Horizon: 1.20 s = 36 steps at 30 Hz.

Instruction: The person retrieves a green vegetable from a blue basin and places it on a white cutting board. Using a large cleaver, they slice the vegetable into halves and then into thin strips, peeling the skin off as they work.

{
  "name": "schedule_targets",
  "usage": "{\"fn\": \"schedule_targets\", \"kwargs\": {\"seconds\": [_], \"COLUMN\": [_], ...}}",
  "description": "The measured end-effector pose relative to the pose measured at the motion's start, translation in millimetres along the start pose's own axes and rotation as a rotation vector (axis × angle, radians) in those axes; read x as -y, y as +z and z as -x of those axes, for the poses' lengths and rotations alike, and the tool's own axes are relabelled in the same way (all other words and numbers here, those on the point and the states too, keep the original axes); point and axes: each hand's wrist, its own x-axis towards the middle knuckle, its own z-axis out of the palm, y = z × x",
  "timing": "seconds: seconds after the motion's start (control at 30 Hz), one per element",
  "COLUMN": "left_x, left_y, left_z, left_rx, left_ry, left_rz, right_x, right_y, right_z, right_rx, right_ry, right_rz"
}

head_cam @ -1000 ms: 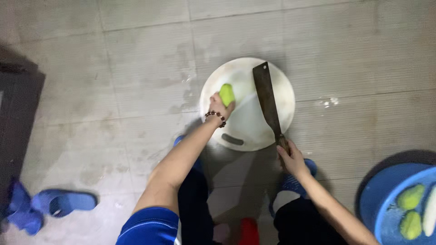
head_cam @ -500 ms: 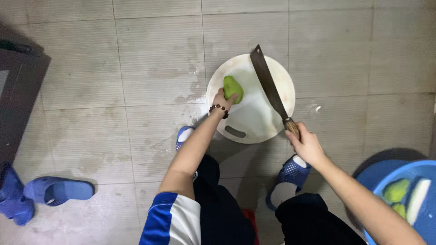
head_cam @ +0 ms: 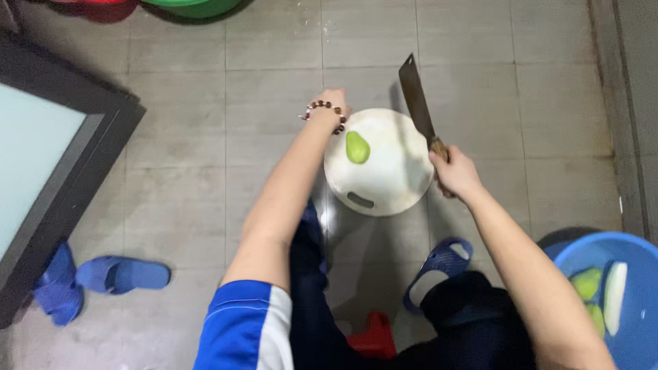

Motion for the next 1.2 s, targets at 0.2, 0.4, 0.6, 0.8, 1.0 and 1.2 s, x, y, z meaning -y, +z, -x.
{"fn": "schedule_targets", "kwargs": {"seconds": [0.2,0.4,0.6,0.8,1.0,1.2], "left_x": [0.4,34.8,11.9,13.8,6.3,5.4], "left_y": [161.5,254.9,245.1,288.4,323.7,317.0], "left_z": [63.3,73.1,8.0,5.4,30.4,43.3], "left_rx": [0.039,-0.209,0.005,0.000,-0.039,-0.081], "left_ry": [-0.048,-0.117,-0.121,0.008,0.171,0.215], "left_rz": [0.317,0.457,0.284,0.540,0.799,0.821], "right_x": [-68.1,-165.1,-188.8,-172.1,-142.8,-126.5], "right_y": [85.8,153.6,168.9,173.8,167.7,170.4], "right_z": [7.2,28.5,1.4,-5.8,6.2,17.6], "right_rx": [-0.025,0.092,0.058,-0.002,-0.144,-0.082], "right_ry": [-0.133,0.026,0.140,0.037,-0.197,-0.109], "right_rz": [-0.396,-0.663,-0.489,-0.287,-0.130,-0.007]}}
